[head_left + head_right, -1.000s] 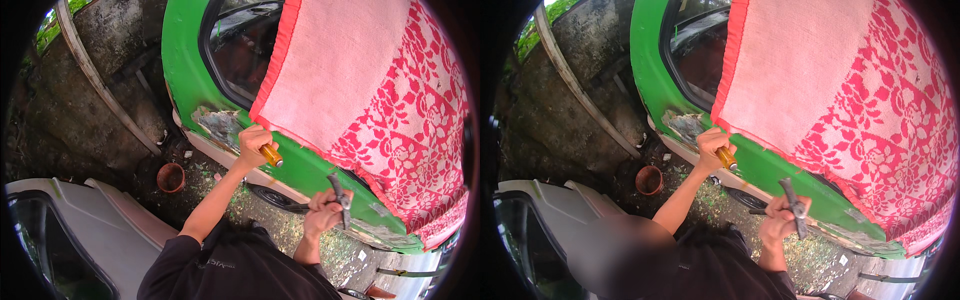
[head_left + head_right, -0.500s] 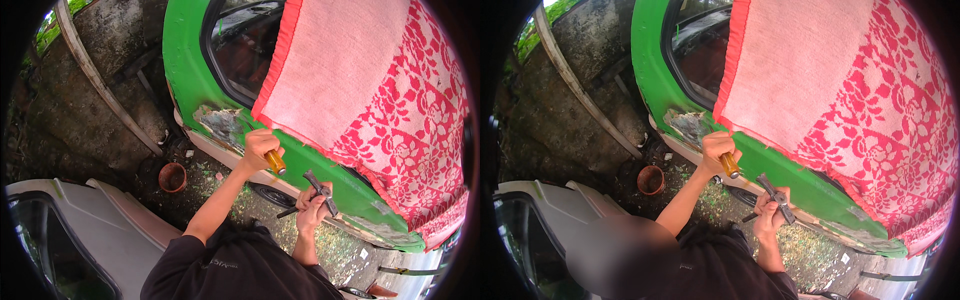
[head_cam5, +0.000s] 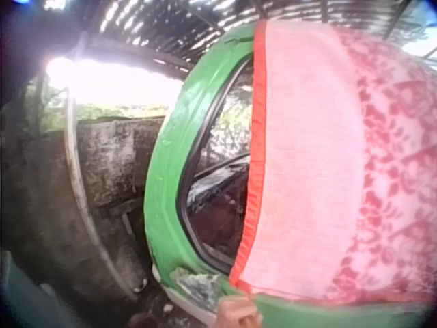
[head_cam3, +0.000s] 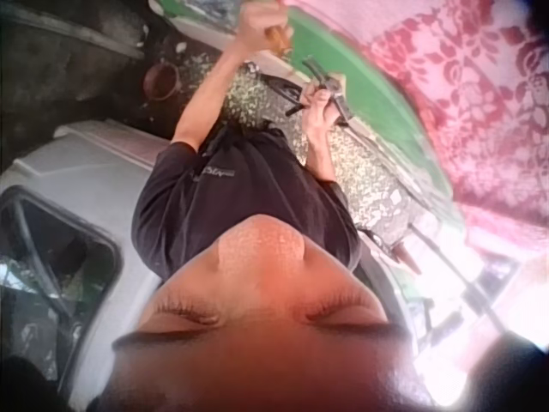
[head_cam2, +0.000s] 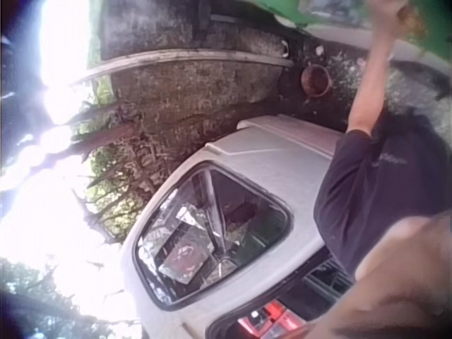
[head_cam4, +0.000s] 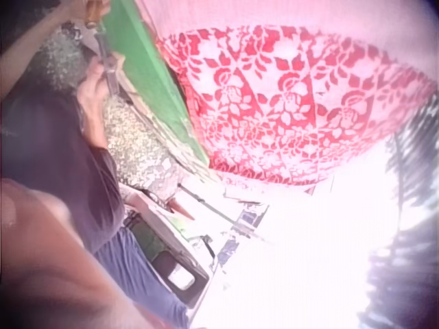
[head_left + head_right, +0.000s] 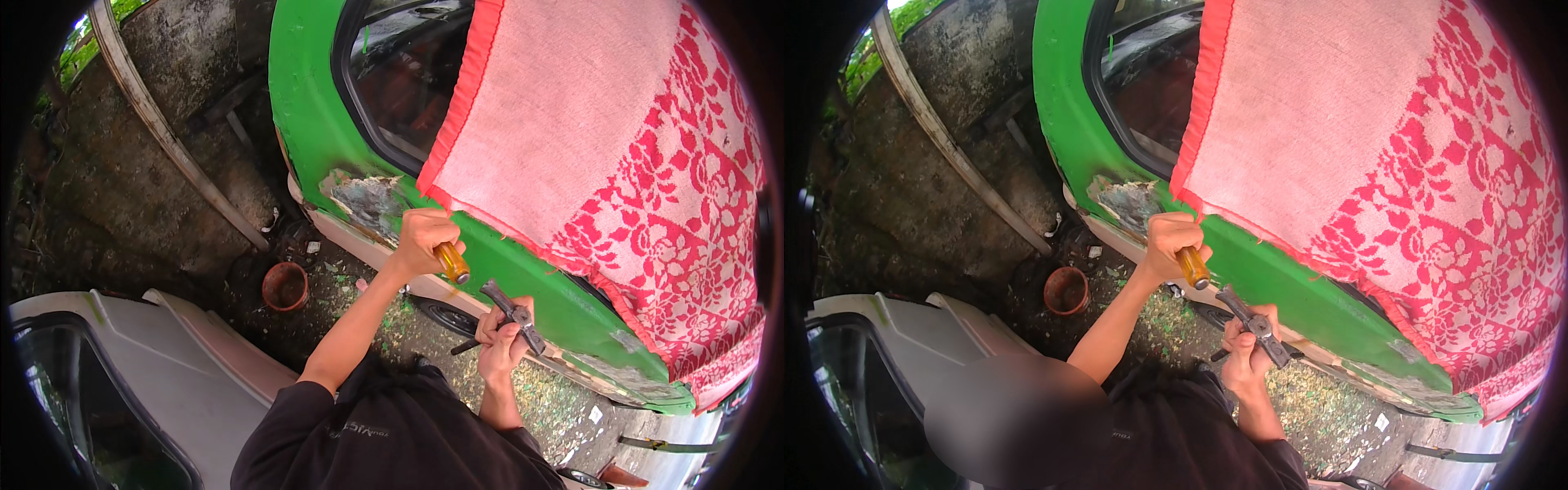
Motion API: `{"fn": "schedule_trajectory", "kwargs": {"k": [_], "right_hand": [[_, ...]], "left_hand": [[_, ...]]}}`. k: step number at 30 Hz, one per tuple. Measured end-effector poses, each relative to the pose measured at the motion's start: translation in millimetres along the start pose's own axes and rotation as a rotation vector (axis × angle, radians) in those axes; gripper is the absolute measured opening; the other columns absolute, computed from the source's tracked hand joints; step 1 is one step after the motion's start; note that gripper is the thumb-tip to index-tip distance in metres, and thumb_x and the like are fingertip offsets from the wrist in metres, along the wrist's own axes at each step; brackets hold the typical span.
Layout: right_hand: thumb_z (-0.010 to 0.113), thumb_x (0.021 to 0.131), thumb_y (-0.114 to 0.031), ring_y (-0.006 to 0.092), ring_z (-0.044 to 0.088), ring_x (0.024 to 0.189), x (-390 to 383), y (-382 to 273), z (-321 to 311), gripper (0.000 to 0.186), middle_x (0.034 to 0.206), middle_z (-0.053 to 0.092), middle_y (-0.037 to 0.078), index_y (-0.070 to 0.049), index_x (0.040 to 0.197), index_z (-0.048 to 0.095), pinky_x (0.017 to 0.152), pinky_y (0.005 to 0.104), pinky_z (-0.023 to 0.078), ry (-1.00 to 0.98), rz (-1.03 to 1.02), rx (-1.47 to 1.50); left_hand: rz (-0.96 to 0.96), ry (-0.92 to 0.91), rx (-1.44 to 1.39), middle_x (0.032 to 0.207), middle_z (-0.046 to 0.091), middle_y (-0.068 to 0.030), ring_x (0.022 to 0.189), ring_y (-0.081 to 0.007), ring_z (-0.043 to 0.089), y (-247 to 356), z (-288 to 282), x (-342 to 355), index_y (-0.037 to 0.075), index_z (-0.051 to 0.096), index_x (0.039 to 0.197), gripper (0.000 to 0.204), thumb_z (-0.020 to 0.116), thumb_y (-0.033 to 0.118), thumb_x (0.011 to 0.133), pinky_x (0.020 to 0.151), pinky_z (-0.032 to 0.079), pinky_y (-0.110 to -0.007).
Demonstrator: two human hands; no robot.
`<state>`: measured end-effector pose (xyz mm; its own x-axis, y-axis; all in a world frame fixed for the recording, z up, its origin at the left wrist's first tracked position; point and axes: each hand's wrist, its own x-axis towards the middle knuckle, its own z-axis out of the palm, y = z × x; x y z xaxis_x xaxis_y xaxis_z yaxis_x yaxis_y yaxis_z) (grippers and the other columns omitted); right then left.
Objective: The person uses a chisel and hammer to scrape and chip away at a damaged area on the side of a green car. They then pick up a spray can and a lighter, preparing to apply heat to the panel.
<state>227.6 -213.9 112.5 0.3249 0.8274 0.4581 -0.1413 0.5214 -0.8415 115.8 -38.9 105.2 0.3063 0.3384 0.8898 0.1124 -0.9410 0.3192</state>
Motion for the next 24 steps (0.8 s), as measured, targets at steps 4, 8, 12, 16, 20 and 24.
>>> {"fn": "schedule_trajectory", "kwargs": {"k": [4, 8, 12, 16, 20, 24], "right_hand": [[0.052, 0.092, -0.049, 0.0035, 0.022, 0.044, -2.7, -0.1, -2.8, 0.047, 0.063, 0.033, -0.001, -0.005, 0.092, 0.035, 0.039, 0.0211, 0.018, -0.039, 0.048, 0.002], [0.054, 0.090, -0.051, 0.0042, 0.023, 0.043, -7.1, 2.0, -5.3, 0.049, 0.059, 0.033, -0.003, -0.005, 0.092, 0.036, 0.039, 0.0215, 0.017, 0.002, -0.090, -0.179], [0.057, 0.090, -0.049, 0.0059, 0.029, 0.044, -11.8, -9.2, 4.3, 0.045, 0.057, 0.036, -0.003, -0.007, 0.092, 0.038, 0.040, 0.0231, 0.019, 0.040, -0.461, -0.042], [0.060, 0.089, -0.031, 0.0091, 0.039, 0.052, -11.7, 19.2, -11.5, 0.031, 0.057, 0.038, -0.003, -0.010, 0.087, 0.039, 0.047, 0.0277, 0.029, -0.038, -0.143, -0.861], [0.063, 0.085, -0.050, 0.0072, 0.030, 0.044, -22.1, 18.3, -0.5, 0.050, 0.056, 0.032, -0.002, -0.009, 0.088, 0.035, 0.041, 0.0238, 0.021, 0.240, -0.119, -0.206], [0.061, 0.078, -0.060, 0.0037, 0.023, 0.043, -15.4, -17.6, 3.2, 0.059, 0.057, 0.031, -0.003, -0.009, 0.087, 0.032, 0.040, 0.0206, 0.016, 0.204, -0.186, 0.016]], "left_hand": [[-0.004, -0.027, -0.034, 0.047, 0.039, -0.0049, 0.043, -0.0236, 0.039, -0.2, -3.8, -0.9, 0.008, 0.037, 0.052, 0.032, 0.068, 0.011, 0.053, 0.042, 0.029, -0.035], [0.001, -0.084, -0.039, 0.047, 0.039, -0.0050, 0.043, -0.0236, 0.040, -3.3, -4.3, -1.9, 0.008, 0.037, 0.052, 0.032, 0.069, 0.012, 0.055, 0.042, 0.029, -0.035], [-0.020, -0.104, -0.034, 0.047, 0.039, -0.0056, 0.043, -0.0237, 0.040, -3.0, -3.9, 1.2, 0.007, 0.037, 0.052, 0.033, 0.070, 0.012, 0.056, 0.042, 0.028, -0.035], [-0.038, -0.067, -0.011, 0.046, 0.038, -0.0058, 0.042, -0.0234, 0.038, -10.8, 0.9, 4.0, 0.007, 0.036, 0.052, 0.034, 0.069, 0.012, 0.055, 0.041, 0.027, -0.035], [-0.020, -0.030, -0.014, 0.045, 0.036, -0.0058, 0.041, -0.0219, 0.037, -12.4, 1.6, -0.6, 0.008, 0.035, 0.050, 0.034, 0.069, 0.011, 0.053, 0.040, 0.026, -0.035], [-0.036, -0.049, -0.020, 0.046, 0.038, -0.0054, 0.042, -0.0217, 0.038, -5.9, -1.8, -4.0, 0.008, 0.036, 0.050, 0.034, 0.069, 0.013, 0.053, 0.041, 0.027, -0.035]]}}
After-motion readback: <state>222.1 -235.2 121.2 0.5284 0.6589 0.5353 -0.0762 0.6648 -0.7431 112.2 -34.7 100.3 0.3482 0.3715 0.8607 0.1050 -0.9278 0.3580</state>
